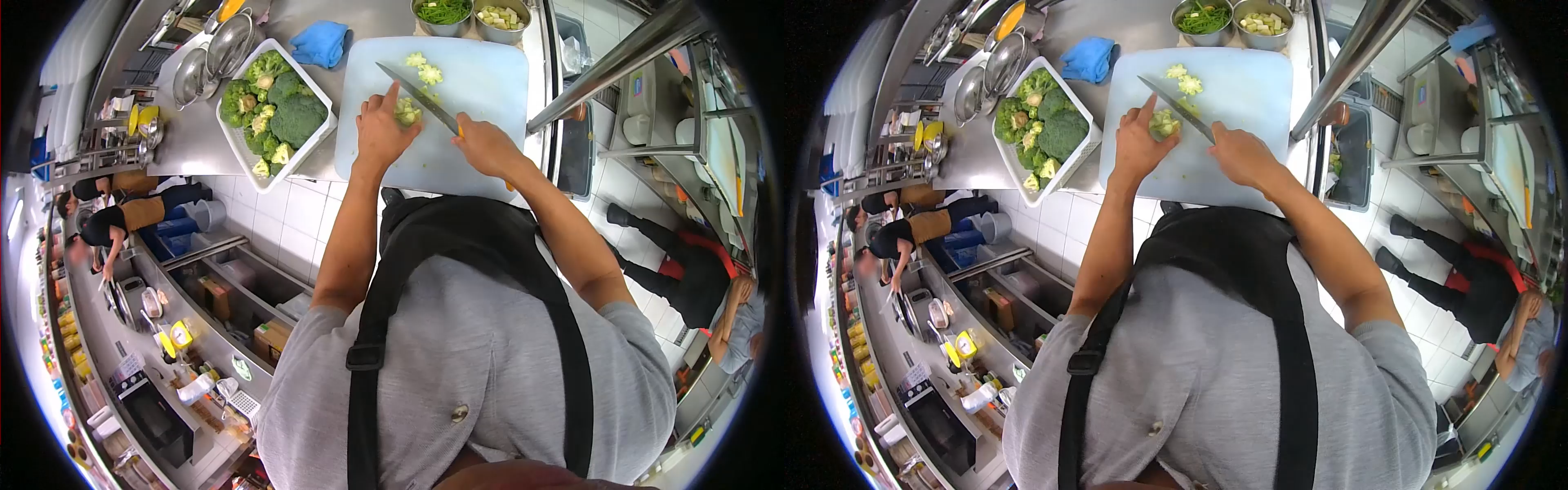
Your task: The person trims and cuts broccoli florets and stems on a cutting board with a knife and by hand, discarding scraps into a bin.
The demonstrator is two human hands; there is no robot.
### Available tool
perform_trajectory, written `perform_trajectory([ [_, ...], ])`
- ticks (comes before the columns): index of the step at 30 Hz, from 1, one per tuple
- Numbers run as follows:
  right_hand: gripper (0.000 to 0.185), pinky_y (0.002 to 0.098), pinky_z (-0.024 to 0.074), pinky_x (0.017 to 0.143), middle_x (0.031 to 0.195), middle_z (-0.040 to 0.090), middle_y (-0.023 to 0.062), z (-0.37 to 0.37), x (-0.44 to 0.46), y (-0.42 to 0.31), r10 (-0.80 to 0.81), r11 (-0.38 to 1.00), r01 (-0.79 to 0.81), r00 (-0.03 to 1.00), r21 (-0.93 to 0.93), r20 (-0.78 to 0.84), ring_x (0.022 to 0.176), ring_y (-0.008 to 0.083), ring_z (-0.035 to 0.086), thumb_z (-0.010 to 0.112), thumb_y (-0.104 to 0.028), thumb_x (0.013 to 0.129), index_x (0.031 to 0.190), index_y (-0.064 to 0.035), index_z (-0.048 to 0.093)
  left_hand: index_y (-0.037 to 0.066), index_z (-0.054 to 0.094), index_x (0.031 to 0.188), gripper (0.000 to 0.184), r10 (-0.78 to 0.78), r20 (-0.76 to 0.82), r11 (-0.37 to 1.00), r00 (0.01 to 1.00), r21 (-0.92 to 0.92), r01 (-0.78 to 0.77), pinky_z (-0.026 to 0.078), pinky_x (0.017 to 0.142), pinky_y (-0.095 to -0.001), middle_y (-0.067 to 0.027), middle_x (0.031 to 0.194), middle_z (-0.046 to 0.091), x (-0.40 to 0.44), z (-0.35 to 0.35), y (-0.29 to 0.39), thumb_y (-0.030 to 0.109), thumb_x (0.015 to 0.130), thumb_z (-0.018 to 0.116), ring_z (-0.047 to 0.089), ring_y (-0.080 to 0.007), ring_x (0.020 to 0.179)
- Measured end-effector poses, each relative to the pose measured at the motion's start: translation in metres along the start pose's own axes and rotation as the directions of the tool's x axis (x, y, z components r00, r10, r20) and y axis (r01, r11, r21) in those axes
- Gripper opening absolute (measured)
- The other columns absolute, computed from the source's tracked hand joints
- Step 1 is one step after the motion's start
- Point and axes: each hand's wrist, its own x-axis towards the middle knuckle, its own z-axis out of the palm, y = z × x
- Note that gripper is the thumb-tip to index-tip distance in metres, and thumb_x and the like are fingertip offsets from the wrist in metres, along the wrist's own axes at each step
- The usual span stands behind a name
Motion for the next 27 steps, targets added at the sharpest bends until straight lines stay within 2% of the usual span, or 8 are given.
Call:
perform_trajectory([
  [4, 0.032, 0.0600, 0.0521, 0.087, 0.095, 0.072, 0.0291, -0.006, -0.017, -0.010, -0.009, 1.000, 0.008, 0.999, -0.025, -0.040, 0.094, 0.0504, 0.070, 0.058, -0.026, 0.107, 0.117, 0.0036, 0.051, -0.005, 0.065, 0.130, 0.075, -0.056, -0.116, 0.988, 0.992, -0.152, 0.038, 0.058, 0.089, -0.0444, -0.0201, 0.121, 0.067, -0.007, 0.007, -0.007, 0.028, 0.070, 0.096, 0.069, -0.0351, 0.104],
  [7, 0.030, 0.0595, 0.0521, 0.087, 0.096, 0.072, 0.0293, -0.017, -0.030, -0.019, -0.041, 0.999, 0.039, 0.999, -0.037, -0.032, 0.096, 0.0496, 0.070, 0.057, -0.025, 0.108, 0.116, 0.0031, 0.050, -0.009, 0.067, 0.125, 0.073, -0.090, -0.086, 0.989, 0.992, -0.124, 0.079, 0.061, 0.082, -0.0405, -0.0196, 0.113, 0.070, -0.010, 0.006, -0.010, 0.028, 0.070, 0.097, 0.073, -0.0316, 0.095],
  [13, 0.028, 0.0587, 0.0521, 0.088, 0.097, 0.071, 0.0300, -0.004, -0.026, -0.012, -0.082, 0.992, 0.081, 0.997, -0.095, 0.000, 0.097, 0.0494, 0.070, 0.057, -0.023, 0.108, 0.116, 0.0019, 0.049, -0.007, 0.075, 0.112, 0.059, -0.115, -0.060, 0.967, 0.992, -0.236, 0.098, 0.064, 0.079, -0.0367, -0.0198, 0.103, 0.076, -0.007, 0.001, -0.012, 0.027, 0.070, 0.099, 0.077, -0.0280, 0.086],
  [19, 0.030, 0.0592, 0.0515, 0.090, 0.101, 0.071, 0.0302, 0.001, 0.005, -0.015, -0.050, 0.996, 0.057, 0.994, -0.069, 0.100, 0.102, 0.0504, 0.069, 0.060, -0.023, 0.106, 0.118, 0.0017, 0.049, -0.004, 0.075, 0.117, 0.062, -0.145, -0.046, 0.937, 0.988, -0.326, 0.122, 0.064, 0.081, -0.0379, -0.0197, 0.110, 0.075, -0.010, 0.009, -0.020, 0.026, 0.069, 0.101, 0.077, -0.0290, 0.091],
  [22, 0.031, 0.0590, 0.0514, 0.090, 0.103, 0.072, 0.0301, 0.013, 0.023, -0.005, -0.044, 0.999, 0.044, 0.996, 0.001, 0.083, 0.103, 0.0506, 0.069, 0.061, -0.024, 0.105, 0.118, 0.0019, 0.051, -0.002, 0.072, 0.123, 0.064, 0.022, -0.130, 0.978, 0.991, -0.204, -0.048, 0.063, 0.085, -0.0395, -0.0202, 0.113, 0.072, -0.011, 0.012, -0.021, 0.020, 0.070, 0.098, 0.075, -0.0314, 0.097],
  [26, 0.033, 0.0578, 0.0519, 0.089, 0.104, 0.072, 0.0304, 0.012, 0.021, 0.013, -0.115, 0.987, 0.113, 0.993, 0.114, 0.010, 0.102, 0.0498, 0.069, 0.061, -0.027, 0.105, 0.119, 0.0018, 0.054, -0.002, 0.066, 0.132, 0.067, -0.028, -0.113, 0.979, 0.993, -0.205, 0.004, 0.060, 0.088, -0.0428, -0.0229, 0.121, 0.066, -0.014, 0.015, -0.020, 0.015, 0.071, 0.091, 0.071, -0.0356, 0.100],
  [27, 0.033, 0.0576, 0.0519, 0.089, 0.104, 0.072, 0.0301, 0.009, 0.018, 0.014, -0.082, 0.993, 0.080, 0.996, 0.087, 0.027, 0.102, 0.0495, 0.069, 0.061, -0.028, 0.105, 0.119, 0.0017, 0.054, -0.002, 0.065, 0.133, 0.070, 0.009, -0.097, 0.994, 0.995, -0.107, -0.019, 0.059, 0.089, -0.0434, -0.0237, 0.122, 0.065, -0.011, 0.009, -0.016, 0.016, 0.071, 0.091, 0.070, -0.0367, 0.102],
])
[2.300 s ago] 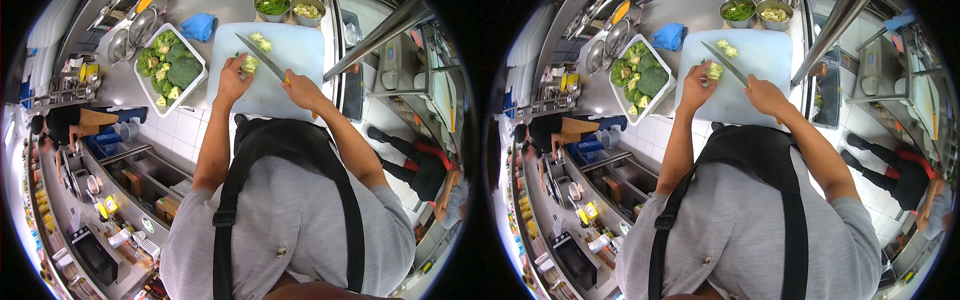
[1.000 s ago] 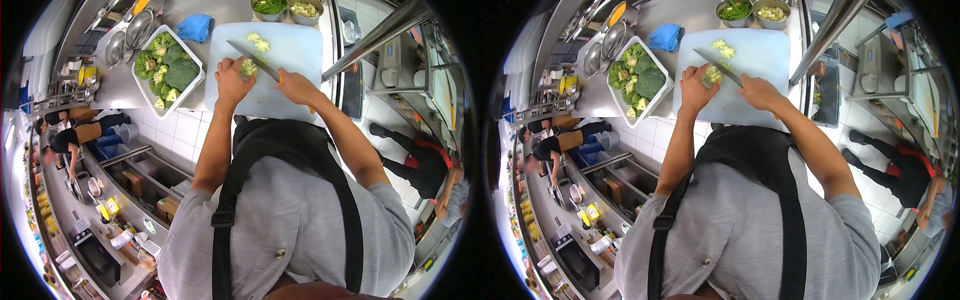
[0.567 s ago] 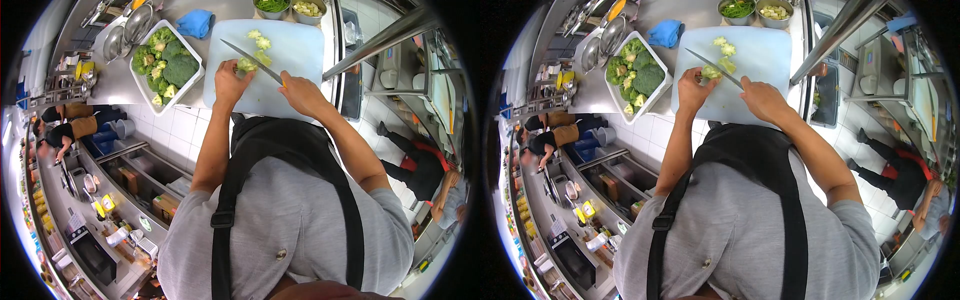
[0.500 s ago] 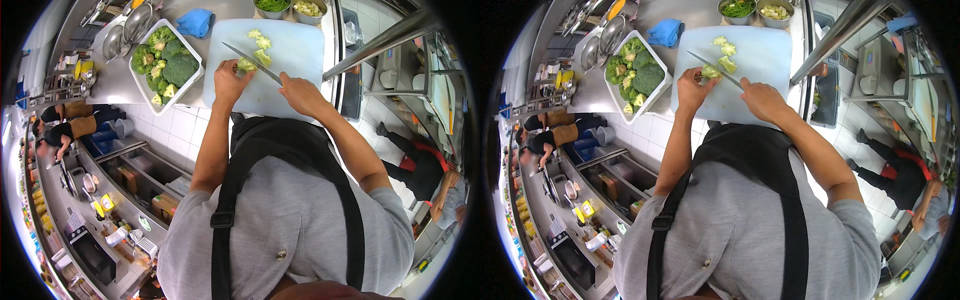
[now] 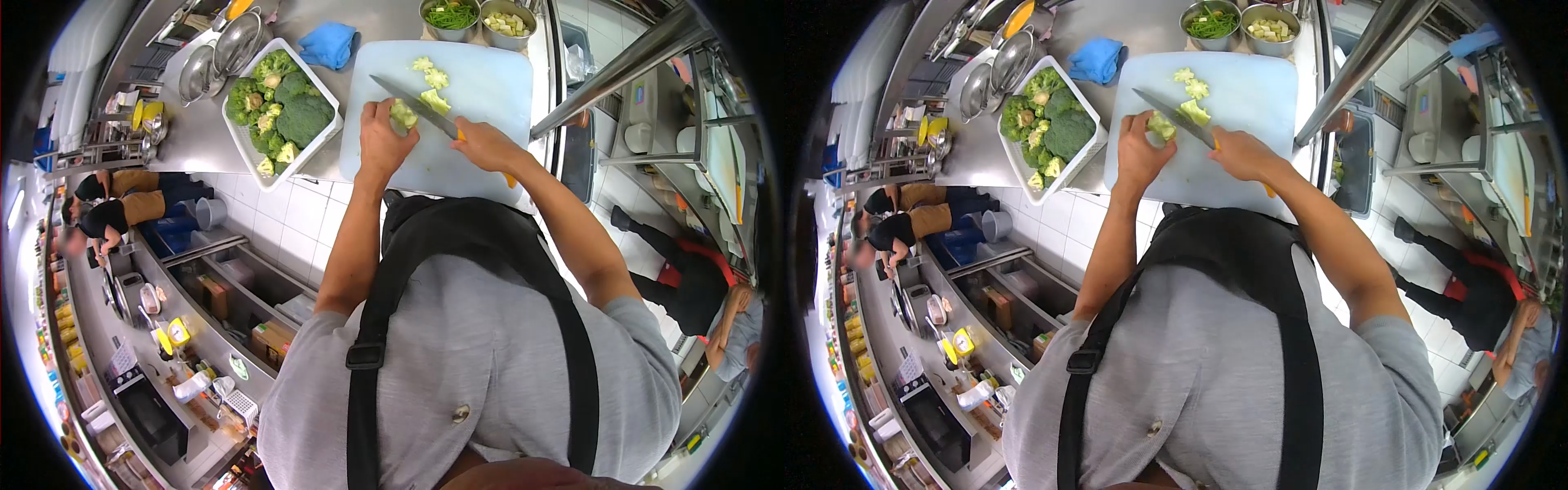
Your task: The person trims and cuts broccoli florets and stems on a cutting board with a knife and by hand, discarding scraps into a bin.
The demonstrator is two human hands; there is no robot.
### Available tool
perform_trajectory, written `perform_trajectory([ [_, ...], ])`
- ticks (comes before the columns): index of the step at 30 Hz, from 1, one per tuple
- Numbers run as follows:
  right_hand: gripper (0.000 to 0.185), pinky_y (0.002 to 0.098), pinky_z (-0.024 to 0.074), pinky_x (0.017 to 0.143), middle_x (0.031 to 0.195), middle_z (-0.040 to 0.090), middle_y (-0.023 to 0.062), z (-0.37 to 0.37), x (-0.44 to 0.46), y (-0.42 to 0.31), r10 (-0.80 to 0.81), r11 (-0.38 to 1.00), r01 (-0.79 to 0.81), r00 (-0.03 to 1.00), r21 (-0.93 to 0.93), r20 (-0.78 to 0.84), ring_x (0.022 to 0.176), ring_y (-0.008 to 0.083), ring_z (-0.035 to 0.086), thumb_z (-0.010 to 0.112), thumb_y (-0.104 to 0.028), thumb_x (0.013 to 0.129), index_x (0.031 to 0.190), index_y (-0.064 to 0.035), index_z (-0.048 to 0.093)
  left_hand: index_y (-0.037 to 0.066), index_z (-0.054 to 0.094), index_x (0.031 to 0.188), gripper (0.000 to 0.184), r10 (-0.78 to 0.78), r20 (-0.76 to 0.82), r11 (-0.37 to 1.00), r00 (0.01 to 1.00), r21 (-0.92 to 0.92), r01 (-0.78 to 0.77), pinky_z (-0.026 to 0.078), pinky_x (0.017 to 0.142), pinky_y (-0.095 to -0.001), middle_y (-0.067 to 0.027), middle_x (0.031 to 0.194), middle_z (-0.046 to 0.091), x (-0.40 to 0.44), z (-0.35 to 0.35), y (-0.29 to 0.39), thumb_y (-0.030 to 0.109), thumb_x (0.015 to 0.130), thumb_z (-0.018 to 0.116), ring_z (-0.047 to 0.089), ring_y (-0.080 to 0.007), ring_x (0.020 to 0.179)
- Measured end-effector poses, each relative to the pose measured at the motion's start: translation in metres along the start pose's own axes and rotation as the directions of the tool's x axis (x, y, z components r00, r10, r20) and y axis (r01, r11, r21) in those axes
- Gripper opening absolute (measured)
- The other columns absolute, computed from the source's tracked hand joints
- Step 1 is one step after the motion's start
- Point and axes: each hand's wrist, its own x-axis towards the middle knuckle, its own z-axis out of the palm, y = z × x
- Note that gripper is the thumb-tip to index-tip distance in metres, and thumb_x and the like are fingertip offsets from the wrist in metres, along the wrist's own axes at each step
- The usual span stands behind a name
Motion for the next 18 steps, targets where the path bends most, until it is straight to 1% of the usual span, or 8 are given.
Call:
perform_trajectory([
  [2, 0.034, 0.0572, 0.0519, 0.088, 0.103, 0.072, 0.0295, -0.004, -0.005, 0.000, 0.066, 0.996, -0.064, 0.997, -0.058, 0.032, 0.101, 0.0489, 0.069, 0.061, -0.029, 0.106, 0.119, 0.0015, 0.054, -0.002, 0.063, 0.135, 0.074, 0.055, 0.048, 0.980, 0.997, 0.190, -0.063, 0.058, 0.091, -0.0445, -0.0255, 0.126, 0.063, 0.006, -0.011, 0.005, 0.019, 0.071, 0.093, 0.068, -0.0387, 0.105],
  [5, 0.033, 0.0580, 0.0514, 0.088, 0.102, 0.072, 0.0291, -0.009, -0.017, -0.010, 0.099, 0.994, -0.098, 0.995, -0.047, 0.021, 0.099, 0.0484, 0.069, 0.061, -0.029, 0.106, 0.117, 0.0014, 0.053, -0.002, 0.061, 0.139, 0.080, -0.004, 0.059, 0.985, 0.998, 0.174, -0.006, 0.057, 0.095, -0.0448, -0.0271, 0.128, 0.061, 0.009, -0.006, 0.004, 0.021, 0.070, 0.094, 0.067, -0.0397, 0.110],
  [8, 0.030, 0.0573, 0.0477, 0.083, 0.094, 0.069, 0.0286, -0.011, -0.028, -0.012, 0.106, 0.992, -0.109, 0.993, -0.061, -0.044, 0.095, 0.0496, 0.066, 0.060, -0.028, 0.106, 0.111, 0.0000, 0.049, 0.000, 0.060, 0.141, 0.084, -0.136, -0.016, 0.987, 0.991, -0.095, 0.134, 0.058, 0.094, -0.0437, -0.0259, 0.132, 0.061, 0.000, -0.012, 0.013, 0.023, 0.069, 0.097, 0.068, -0.0374, 0.112],
  [11, 0.029, 0.0576, 0.0474, 0.082, 0.094, 0.069, 0.0279, -0.018, -0.041, -0.023, 0.104, 0.993, -0.107, 0.993, -0.050, -0.061, 0.094, 0.0491, 0.066, 0.059, -0.027, 0.106, 0.111, 0.0000, 0.049, -0.001, 0.065, 0.133, 0.075, -0.151, -0.007, 0.955, 0.988, -0.258, 0.145, 0.059, 0.091, -0.0415, -0.0236, 0.128, 0.067, -0.010, -0.012, 0.004, 0.023, 0.070, 0.097, 0.070, -0.0334, 0.108],
  [14, 0.030, 0.0591, 0.0510, 0.084, 0.094, 0.071, 0.0277, -0.023, -0.048, -0.033, 0.094, 0.994, -0.097, 0.994, -0.055, -0.063, 0.095, 0.0494, 0.068, 0.061, -0.027, 0.106, 0.113, 0.0009, 0.050, -0.002, 0.070, 0.123, 0.060, -0.072, 0.065, 0.969, 0.995, -0.230, 0.085, 0.060, 0.087, -0.0395, -0.0203, 0.117, 0.073, -0.010, -0.001, -0.012, 0.021, 0.074, 0.096, 0.074, -0.0296, 0.100],
  [17, 0.030, 0.0592, 0.0507, 0.083, 0.094, 0.071, 0.0268, -0.017, -0.051, -0.032, 0.045, 0.995, -0.054, 0.993, -0.084, -0.108, 0.094, 0.0493, 0.068, 0.060, -0.025, 0.106, 0.113, 0.0013, 0.049, -0.002, 0.073, 0.114, 0.046, -0.083, 0.003, 0.966, 0.997, -0.244, 0.081, 0.061, 0.084, -0.0375, -0.0173, 0.103, 0.077, -0.015, -0.005, 0.001, 0.019, 0.079, 0.093, 0.076, -0.0270, 0.092],
  [18, 0.029, 0.0592, 0.0506, 0.083, 0.094, 0.071, 0.0267, -0.019, -0.054, -0.038, 0.061, 0.993, -0.071, 0.992, -0.090, -0.114, 0.094, 0.0492, 0.068, 0.060, -0.025, 0.106, 0.113, 0.0013, 0.049, -0.002, 0.074, 0.113, 0.044, -0.101, 0.010, 0.959, 0.995, -0.265, 0.100, 0.062, 0.084, -0.0370, -0.0168, 0.101, 0.077, -0.015, -0.004, 0.003, 0.019, 0.080, 0.092, 0.077, -0.0265, 0.091],
])
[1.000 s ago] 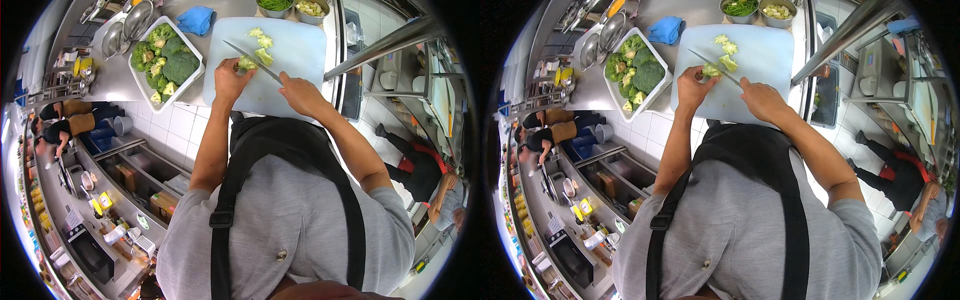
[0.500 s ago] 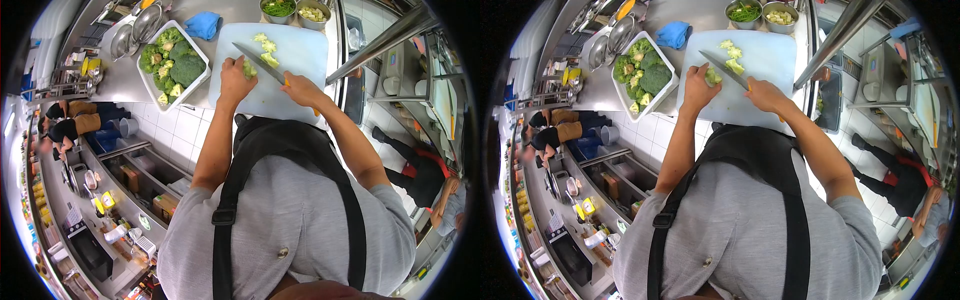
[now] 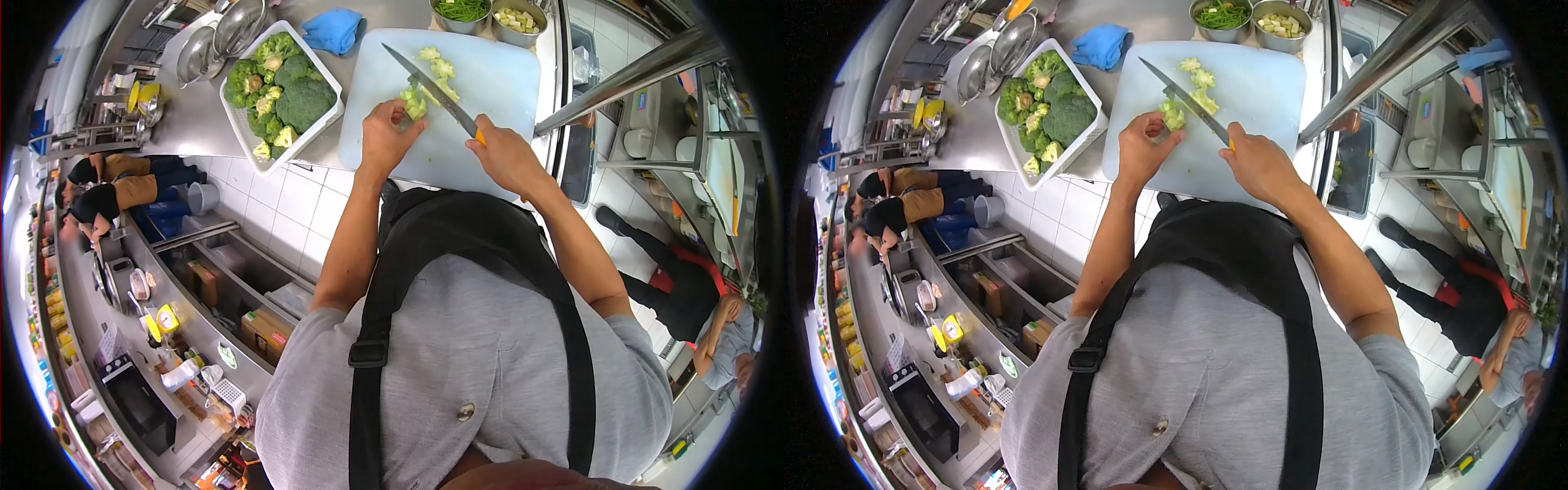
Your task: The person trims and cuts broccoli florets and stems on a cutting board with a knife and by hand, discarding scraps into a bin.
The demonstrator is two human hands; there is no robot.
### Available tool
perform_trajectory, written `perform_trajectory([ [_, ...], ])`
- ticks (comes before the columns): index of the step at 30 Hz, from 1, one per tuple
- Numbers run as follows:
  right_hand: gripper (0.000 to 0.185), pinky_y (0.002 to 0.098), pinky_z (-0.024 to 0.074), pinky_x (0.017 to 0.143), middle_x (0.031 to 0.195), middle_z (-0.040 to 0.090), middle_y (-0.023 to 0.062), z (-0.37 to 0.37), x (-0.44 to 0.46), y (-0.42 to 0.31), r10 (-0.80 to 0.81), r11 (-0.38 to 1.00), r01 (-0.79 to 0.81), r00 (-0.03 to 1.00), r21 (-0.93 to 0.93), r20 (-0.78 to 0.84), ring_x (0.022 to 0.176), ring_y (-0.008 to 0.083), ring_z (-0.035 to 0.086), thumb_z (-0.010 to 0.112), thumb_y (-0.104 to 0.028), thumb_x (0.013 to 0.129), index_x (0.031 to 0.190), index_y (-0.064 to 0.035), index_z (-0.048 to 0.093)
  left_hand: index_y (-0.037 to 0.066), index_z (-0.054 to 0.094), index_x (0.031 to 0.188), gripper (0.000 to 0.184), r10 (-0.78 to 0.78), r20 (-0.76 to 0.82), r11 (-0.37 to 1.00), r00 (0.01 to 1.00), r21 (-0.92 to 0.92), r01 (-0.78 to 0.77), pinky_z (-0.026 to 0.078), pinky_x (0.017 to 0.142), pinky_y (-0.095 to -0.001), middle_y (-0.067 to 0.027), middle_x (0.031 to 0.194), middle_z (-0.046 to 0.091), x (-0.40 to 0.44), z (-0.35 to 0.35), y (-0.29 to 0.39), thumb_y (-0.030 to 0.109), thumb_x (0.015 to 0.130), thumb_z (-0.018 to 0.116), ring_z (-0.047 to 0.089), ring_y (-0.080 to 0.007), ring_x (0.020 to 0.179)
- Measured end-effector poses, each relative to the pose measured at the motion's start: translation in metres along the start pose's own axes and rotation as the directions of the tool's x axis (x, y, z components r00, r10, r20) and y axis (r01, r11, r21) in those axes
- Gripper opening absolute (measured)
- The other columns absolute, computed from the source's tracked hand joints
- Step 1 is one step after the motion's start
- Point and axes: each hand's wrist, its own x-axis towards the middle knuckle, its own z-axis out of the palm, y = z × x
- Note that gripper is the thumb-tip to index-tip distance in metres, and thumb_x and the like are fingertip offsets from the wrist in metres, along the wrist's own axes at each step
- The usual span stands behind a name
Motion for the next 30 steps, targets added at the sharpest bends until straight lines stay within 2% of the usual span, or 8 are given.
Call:
perform_trajectory([
  [5, 0.028, 0.0592, 0.0505, 0.083, 0.094, 0.071, 0.0267, -0.011, -0.010, -0.024, -0.012, 1.000, 0.012, 0.999, -0.009, -0.033, 0.094, 0.0488, 0.068, 0.058, -0.025, 0.107, 0.112, 0.0014, 0.048, -0.002, 0.076, 0.108, 0.033, -0.187, -0.026, 0.969, 0.982, -0.167, 0.180, 0.063, 0.081, -0.0337, -0.0150, 0.094, 0.080, -0.005, 0.007, 0.007, 0.015, 0.083, 0.090, 0.079, -0.0233, 0.089],
  [8, 0.028, 0.0592, 0.0505, 0.083, 0.094, 0.071, 0.0272, -0.007, -0.007, -0.025, 0.016, 1.000, -0.016, 0.999, 0.005, 0.037, 0.094, 0.0486, 0.068, 0.057, -0.025, 0.108, 0.113, 0.0014, 0.048, -0.002, 0.076, 0.107, 0.029, -0.208, -0.095, 0.972, 0.973, -0.134, 0.195, 0.064, 0.079, -0.0326, -0.0151, 0.100, 0.078, -0.004, 0.004, -0.002, 0.009, 0.084, 0.089, 0.078, -0.0221, 0.090],
  [11, 0.026, 0.0591, 0.0508, 0.084, 0.093, 0.071, 0.0279, 0.014, 0.003, -0.011, -0.032, 0.998, 0.035, 0.998, -0.053, 0.050, 0.094, 0.0486, 0.068, 0.055, -0.023, 0.108, 0.114, 0.0014, 0.048, -0.002, 0.076, 0.107, 0.029, 0.026, -0.170, 0.999, 0.985, -0.038, -0.033, 0.065, 0.078, -0.0327, -0.0148, 0.107, 0.076, 0.005, -0.002, -0.006, 0.005, 0.083, 0.088, 0.077, -0.0228, 0.090],
  [14, 0.024, 0.0593, 0.0511, 0.085, 0.094, 0.071, 0.0286, 0.020, 0.008, -0.012, 0.011, 0.996, -0.004, 0.997, -0.091, 0.081, 0.095, 0.0490, 0.068, 0.054, -0.021, 0.108, 0.115, 0.0011, 0.048, -0.002, 0.077, 0.104, 0.027, 0.067, -0.111, 0.994, 0.992, -0.082, -0.076, 0.066, 0.079, -0.0332, -0.0148, 0.111, 0.073, 0.009, 0.004, -0.013, 0.003, 0.080, 0.089, 0.076, -0.0241, 0.091],
  [17, 0.024, 0.0588, 0.0516, 0.086, 0.097, 0.071, 0.0300, 0.023, 0.006, -0.014, -0.012, 0.989, 0.021, 0.998, -0.145, 0.060, 0.097, 0.0495, 0.068, 0.054, -0.020, 0.108, 0.115, 0.0010, 0.048, -0.002, 0.078, 0.101, 0.023, -0.002, -0.076, 0.993, 0.997, -0.115, -0.006, 0.066, 0.081, -0.0336, -0.0145, 0.110, 0.074, 0.010, 0.008, -0.013, 0.003, 0.080, 0.089, 0.076, -0.0246, 0.093],
  [22, 0.029, 0.0588, 0.0513, 0.088, 0.102, 0.071, 0.0312, 0.045, 0.042, 0.008, -0.022, 0.999, 0.027, 0.990, -0.038, 0.136, 0.101, 0.0498, 0.069, 0.057, -0.023, 0.106, 0.118, 0.0022, 0.049, 0.000, 0.080, 0.102, 0.023, 0.025, -0.052, 0.998, 0.998, -0.059, -0.028, 0.065, 0.083, -0.0358, -0.0155, 0.113, 0.074, 0.000, 0.009, -0.019, 0.004, 0.081, 0.088, 0.076, -0.0271, 0.097],
  [26, 0.031, 0.0598, 0.0508, 0.088, 0.101, 0.072, 0.0307, 0.033, 0.057, 0.030, -0.076, 0.994, 0.068, 0.992, 0.084, 0.099, 0.100, 0.0503, 0.069, 0.058, -0.025, 0.105, 0.117, 0.0029, 0.052, 0.003, 0.079, 0.109, 0.028, 0.223, -0.109, 0.974, 0.969, 0.071, -0.216, 0.062, 0.089, -0.0403, -0.0170, 0.117, 0.074, 0.014, 0.012, -0.015, 0.012, 0.083, 0.088, 0.074, -0.0326, 0.104],
  [30, 0.030, 0.0600, 0.0510, 0.087, 0.099, 0.072, 0.0310, 0.016, 0.046, 0.025, 0.051, 0.998, -0.048, 0.996, -0.039, 0.078, 0.099, 0.0501, 0.069, 0.058, -0.025, 0.105, 0.115, 0.0028, 0.054, 0.001, 0.076, 0.109, 0.033, 0.319, -0.071, 0.943, 0.945, 0.127, -0.309, 0.058, 0.092, -0.0446, -0.0200, 0.118, 0.072, 0.024, 0.024, -0.005, 0.018, 0.082, 0.087, 0.070, -0.0385, 0.103],
])
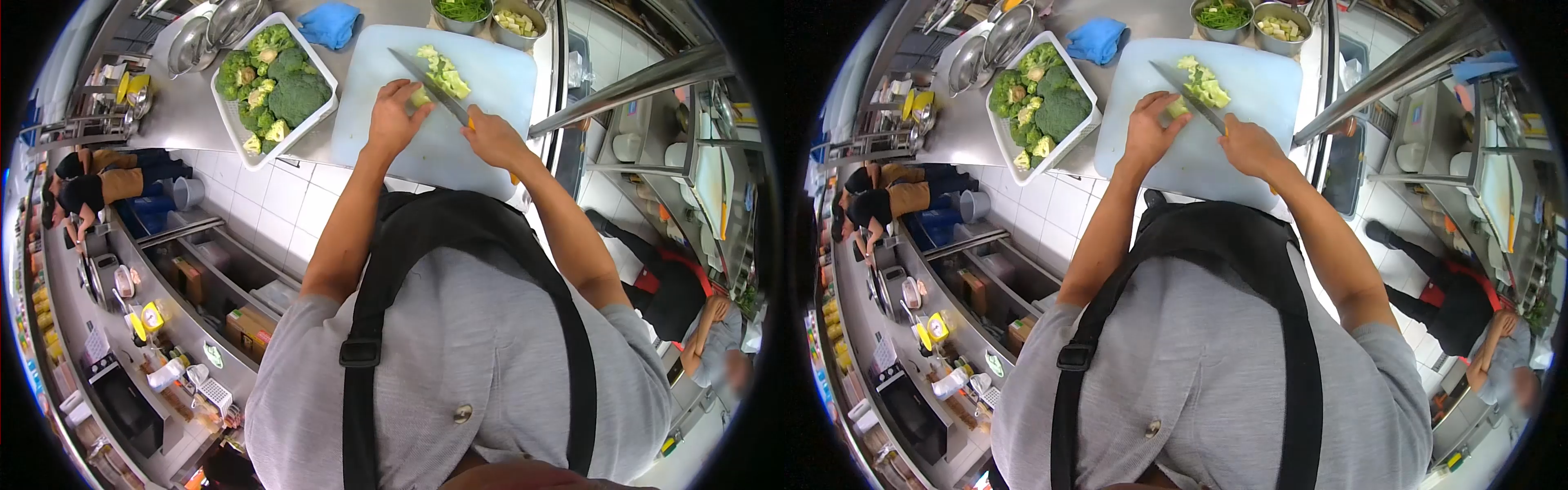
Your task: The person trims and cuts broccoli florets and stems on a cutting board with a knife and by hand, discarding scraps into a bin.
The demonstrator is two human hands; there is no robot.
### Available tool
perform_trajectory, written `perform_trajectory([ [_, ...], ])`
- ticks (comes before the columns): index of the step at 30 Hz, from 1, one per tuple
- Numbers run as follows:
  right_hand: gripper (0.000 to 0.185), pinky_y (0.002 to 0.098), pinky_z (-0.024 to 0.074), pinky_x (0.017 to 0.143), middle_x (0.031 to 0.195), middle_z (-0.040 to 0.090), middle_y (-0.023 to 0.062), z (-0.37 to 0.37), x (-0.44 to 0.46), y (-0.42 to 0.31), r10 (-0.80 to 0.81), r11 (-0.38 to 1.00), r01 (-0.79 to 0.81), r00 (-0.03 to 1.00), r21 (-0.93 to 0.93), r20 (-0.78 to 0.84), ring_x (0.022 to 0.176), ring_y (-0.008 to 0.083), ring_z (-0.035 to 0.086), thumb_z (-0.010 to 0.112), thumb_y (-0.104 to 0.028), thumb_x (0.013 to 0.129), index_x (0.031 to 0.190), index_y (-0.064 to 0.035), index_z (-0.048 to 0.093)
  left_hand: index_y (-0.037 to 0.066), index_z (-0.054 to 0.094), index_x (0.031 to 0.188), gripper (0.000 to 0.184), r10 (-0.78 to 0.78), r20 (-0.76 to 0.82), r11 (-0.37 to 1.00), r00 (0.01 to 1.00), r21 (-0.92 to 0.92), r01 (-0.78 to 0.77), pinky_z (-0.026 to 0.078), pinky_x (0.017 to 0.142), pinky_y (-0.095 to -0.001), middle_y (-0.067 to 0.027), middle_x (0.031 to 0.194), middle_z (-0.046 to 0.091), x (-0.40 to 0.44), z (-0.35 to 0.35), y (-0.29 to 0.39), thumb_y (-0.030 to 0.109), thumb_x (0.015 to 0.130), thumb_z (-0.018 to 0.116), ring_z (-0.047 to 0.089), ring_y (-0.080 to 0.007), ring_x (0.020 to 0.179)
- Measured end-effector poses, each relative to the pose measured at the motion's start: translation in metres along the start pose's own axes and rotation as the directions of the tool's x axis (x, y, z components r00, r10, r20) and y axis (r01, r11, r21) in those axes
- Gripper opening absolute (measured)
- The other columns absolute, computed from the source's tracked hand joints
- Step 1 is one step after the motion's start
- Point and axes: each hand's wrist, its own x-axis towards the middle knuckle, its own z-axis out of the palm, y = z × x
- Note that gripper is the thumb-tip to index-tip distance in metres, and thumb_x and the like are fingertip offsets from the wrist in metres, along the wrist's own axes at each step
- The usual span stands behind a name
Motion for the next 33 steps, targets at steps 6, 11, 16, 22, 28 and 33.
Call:
perform_trajectory([
  [6, 0.029, 0.0598, 0.0518, 0.086, 0.097, 0.072, 0.0303, -0.016, -0.027, -0.018, 0.058, 0.998, -0.058, 0.998, -0.005, -0.021, 0.095, 0.0499, 0.070, 0.058, -0.025, 0.106, 0.114, 0.0026, 0.052, 0.003, 0.077, 0.106, 0.027, -0.184, 0.134, 0.977, 0.974, -0.081, 0.195, 0.061, 0.085, -0.0395, -0.0150, 0.112, 0.073, -0.003, -0.009, -0.007, 0.012, 0.083, 0.088, 0.074, -0.0320, 0.095],
  [11, 0.030, 0.0598, 0.0523, 0.085, 0.095, 0.072, 0.0299, -0.020, -0.037, -0.030, 0.039, 0.999, -0.039, 0.999, -0.001, 0.005, 0.094, 0.0501, 0.070, 0.057, -0.025, 0.107, 0.115, 0.0026, 0.051, 0.003, 0.078, 0.101, 0.020, -0.130, 0.034, 0.987, 0.991, -0.092, 0.133, 0.060, 0.082, -0.0385, -0.0134, 0.109, 0.074, -0.002, -0.006, -0.013, 0.005, 0.083, 0.085, 0.074, -0.0305, 0.093],
  [16, 0.029, 0.0603, 0.0525, 0.086, 0.095, 0.072, 0.0306, -0.008, -0.034, -0.031, 0.044, 0.999, -0.044, 0.999, -0.009, 0.013, 0.095, 0.0505, 0.070, 0.056, -0.025, 0.108, 0.115, 0.0028, 0.050, 0.002, 0.078, 0.096, 0.015, -0.144, 0.097, 0.982, 0.985, -0.111, 0.154, 0.059, 0.083, -0.0398, -0.0132, 0.108, 0.073, 0.000, -0.008, -0.010, 0.002, 0.082, 0.083, 0.073, -0.0325, 0.095],
  [22, 0.028, 0.0603, 0.0525, 0.088, 0.097, 0.072, 0.0309, -0.006, -0.029, -0.034, 0.042, 0.997, -0.040, 0.999, -0.064, 0.022, 0.097, 0.0508, 0.070, 0.056, -0.022, 0.107, 0.116, 0.0032, 0.049, 0.003, 0.079, 0.093, 0.012, -0.121, 0.090, 0.986, 0.989, -0.109, 0.130, 0.058, 0.085, -0.0400, -0.0122, 0.106, 0.073, 0.002, -0.005, -0.012, 0.001, 0.081, 0.082, 0.072, -0.0316, 0.095],
  [28, 0.027, 0.0605, 0.0523, 0.090, 0.099, 0.072, 0.0307, 0.002, -0.005, -0.037, 0.031, 0.998, -0.029, 0.999, -0.048, 0.042, 0.099, 0.0509, 0.070, 0.056, -0.020, 0.107, 0.118, 0.0033, 0.049, 0.003, 0.079, 0.092, 0.012, -0.106, 0.146, 0.986, 0.984, -0.112, 0.123, 0.059, 0.085, -0.0414, -0.0135, 0.104, 0.073, 0.007, -0.005, -0.016, 0.001, 0.080, 0.083, 0.072, -0.0329, 0.094],
  [33, 0.029, 0.0605, 0.0514, 0.089, 0.099, 0.071, 0.0310, 0.019, 0.019, -0.017, -0.002, 1.000, 0.002, 1.000, 0.015, -0.006, 0.098, 0.0517, 0.069, 0.057, -0.023, 0.106, 0.117, 0.0028, 0.049, 0.005, 0.079, 0.100, 0.019, -0.172, 0.257, 0.977, 0.951, -0.077, 0.197, 0.058, 0.090, -0.0415, -0.0126, 0.104, 0.073, 0.016, -0.012, -0.011, 0.002, 0.081, 0.082, 0.071, -0.0331, 0.100],
])
